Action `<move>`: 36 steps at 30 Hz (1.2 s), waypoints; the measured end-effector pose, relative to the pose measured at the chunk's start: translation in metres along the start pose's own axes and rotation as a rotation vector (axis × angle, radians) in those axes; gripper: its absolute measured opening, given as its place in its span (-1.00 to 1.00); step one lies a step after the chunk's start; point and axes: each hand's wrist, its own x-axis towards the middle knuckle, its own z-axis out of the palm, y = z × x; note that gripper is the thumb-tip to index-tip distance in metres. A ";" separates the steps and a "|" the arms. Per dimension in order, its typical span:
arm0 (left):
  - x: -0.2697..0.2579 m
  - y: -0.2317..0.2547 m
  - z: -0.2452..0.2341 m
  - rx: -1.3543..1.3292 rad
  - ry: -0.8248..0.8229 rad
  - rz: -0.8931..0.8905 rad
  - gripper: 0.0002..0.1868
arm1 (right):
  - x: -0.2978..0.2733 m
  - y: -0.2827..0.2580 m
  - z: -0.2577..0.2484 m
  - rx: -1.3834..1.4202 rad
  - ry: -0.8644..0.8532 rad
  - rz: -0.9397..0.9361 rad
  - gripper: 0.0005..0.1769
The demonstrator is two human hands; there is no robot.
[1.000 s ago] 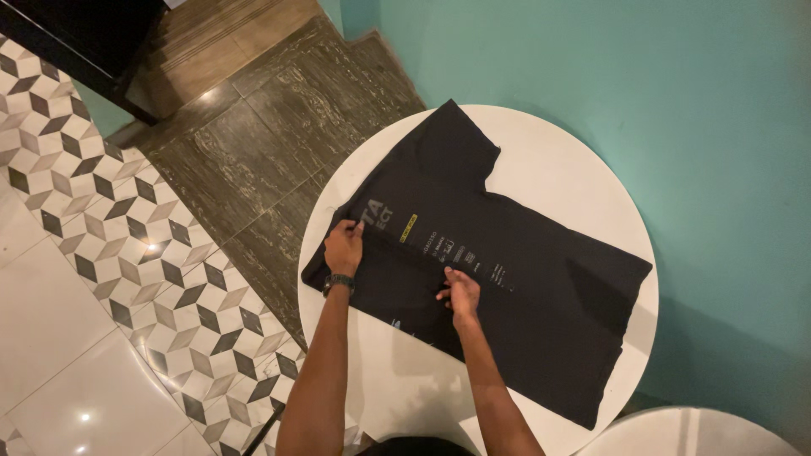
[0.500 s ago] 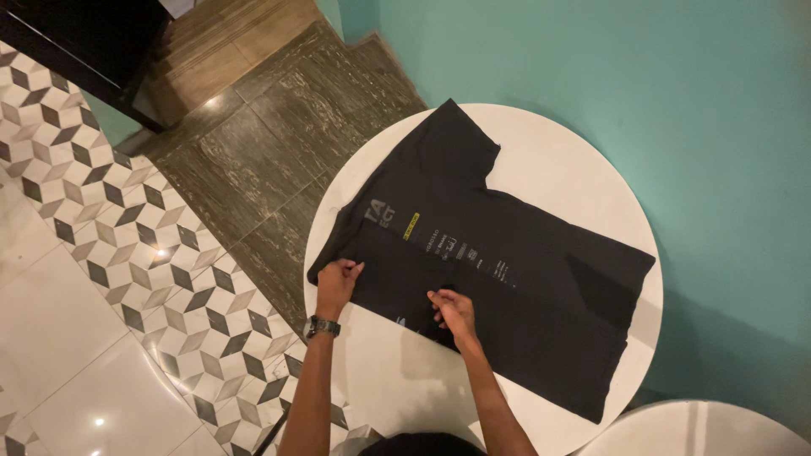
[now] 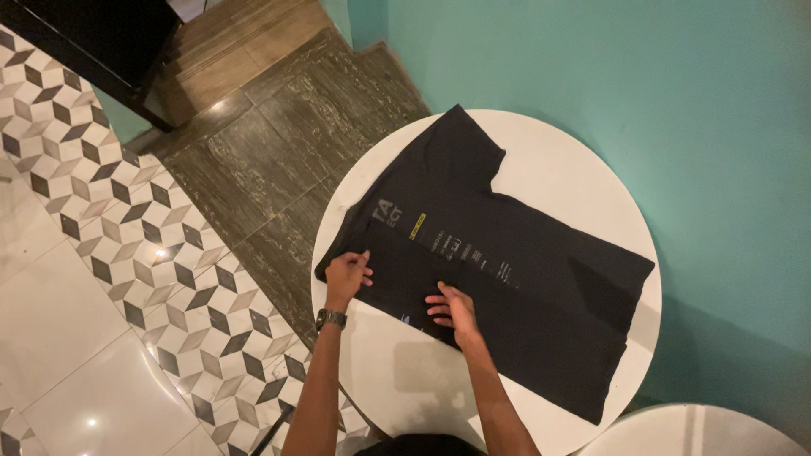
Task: The person folds a black t-shirt on a white table and places it in a drawer, then spreads a white garment onto the same table and begins folding it.
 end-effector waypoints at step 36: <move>-0.028 0.000 0.057 0.984 0.175 0.513 -0.40 | 0.019 0.051 0.008 -1.128 0.442 -0.956 -0.28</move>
